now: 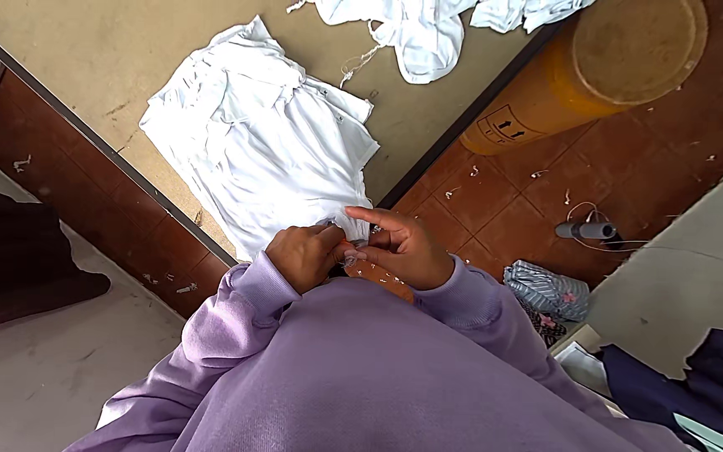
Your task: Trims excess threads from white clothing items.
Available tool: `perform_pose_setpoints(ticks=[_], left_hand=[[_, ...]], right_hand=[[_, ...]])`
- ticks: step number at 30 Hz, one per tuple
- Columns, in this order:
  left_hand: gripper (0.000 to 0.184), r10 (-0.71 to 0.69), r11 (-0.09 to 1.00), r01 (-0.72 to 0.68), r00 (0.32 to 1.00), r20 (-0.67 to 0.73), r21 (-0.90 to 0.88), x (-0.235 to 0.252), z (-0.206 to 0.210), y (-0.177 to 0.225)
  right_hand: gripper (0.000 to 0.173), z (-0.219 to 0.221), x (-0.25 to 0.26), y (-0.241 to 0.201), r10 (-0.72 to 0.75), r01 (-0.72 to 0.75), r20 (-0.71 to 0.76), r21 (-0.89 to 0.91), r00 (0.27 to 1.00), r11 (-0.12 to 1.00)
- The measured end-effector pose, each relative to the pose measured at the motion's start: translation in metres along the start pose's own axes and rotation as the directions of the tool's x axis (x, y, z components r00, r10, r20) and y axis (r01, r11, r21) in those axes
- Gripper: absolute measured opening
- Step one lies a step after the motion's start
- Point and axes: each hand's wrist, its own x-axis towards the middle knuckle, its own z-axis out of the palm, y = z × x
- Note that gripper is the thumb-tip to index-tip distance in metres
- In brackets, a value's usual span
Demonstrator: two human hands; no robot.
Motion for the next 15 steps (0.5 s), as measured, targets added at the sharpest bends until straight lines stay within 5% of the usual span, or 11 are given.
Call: perform_pose_setpoints(ticks=[11,15], left_hand=[[0.035,0.045,0.997,-0.046,0.999,-0.021,-0.060,0.002,0.007,-0.001],[0.035,0.016,0.988,-0.023,0.999,-0.048,-0.150,-0.003,-0.001,-0.016]], right_hand=[[0.059,0.004,-0.004,-0.001,0.043,-0.043,-0.001,-0.020,0.999,0.999],[0.035,-0.004,-0.013,0.009,-0.013,0.006,-0.124,-0.055,0.992,0.998]])
